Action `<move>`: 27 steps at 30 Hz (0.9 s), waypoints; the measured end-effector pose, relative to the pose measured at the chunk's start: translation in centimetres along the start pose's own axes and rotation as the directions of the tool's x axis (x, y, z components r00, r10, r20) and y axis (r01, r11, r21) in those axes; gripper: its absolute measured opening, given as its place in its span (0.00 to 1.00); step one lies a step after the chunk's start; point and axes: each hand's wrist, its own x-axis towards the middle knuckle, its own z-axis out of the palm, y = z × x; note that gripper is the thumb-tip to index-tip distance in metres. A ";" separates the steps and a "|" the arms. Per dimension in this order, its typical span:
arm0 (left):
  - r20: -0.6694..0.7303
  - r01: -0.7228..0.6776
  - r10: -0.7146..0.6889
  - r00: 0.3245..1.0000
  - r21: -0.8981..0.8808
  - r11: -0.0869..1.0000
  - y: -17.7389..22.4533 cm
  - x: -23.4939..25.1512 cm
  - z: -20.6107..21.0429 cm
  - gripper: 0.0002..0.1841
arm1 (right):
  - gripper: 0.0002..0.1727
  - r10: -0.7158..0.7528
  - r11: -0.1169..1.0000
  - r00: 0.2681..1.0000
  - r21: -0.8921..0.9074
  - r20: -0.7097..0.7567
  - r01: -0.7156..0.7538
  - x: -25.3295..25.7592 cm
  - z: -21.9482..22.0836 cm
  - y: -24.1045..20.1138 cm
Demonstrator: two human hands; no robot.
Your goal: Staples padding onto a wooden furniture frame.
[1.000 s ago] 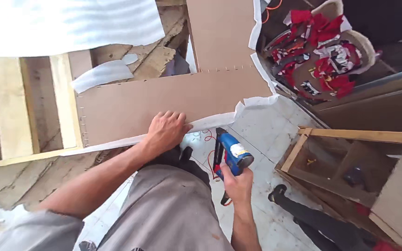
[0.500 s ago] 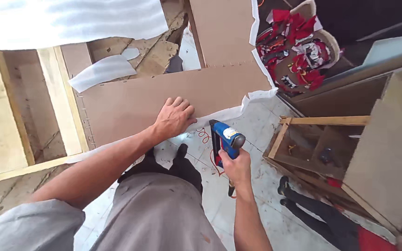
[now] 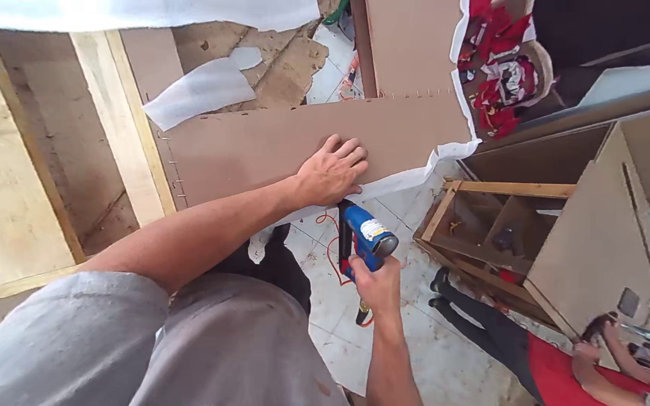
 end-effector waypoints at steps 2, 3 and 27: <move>-0.014 -0.008 0.008 1.000 0.001 1.000 -0.2 0.2 0.2 0.27 | 0.11 -0.014 1.000 1.000 0.009 0.022 0.014 -0.8 0.9 -0.4; -0.005 -0.015 0.015 1.000 -0.021 1.000 -0.4 0.4 0.1 0.28 | 0.11 -0.021 1.000 0.999 0.003 0.030 0.020 -1.3 1.4 -0.5; -0.086 0.111 -0.109 0.990 0.024 0.994 -3.6 -15.5 -3.6 0.24 | 0.11 -0.083 0.996 0.996 0.048 0.023 0.081 -1.9 2.5 -1.5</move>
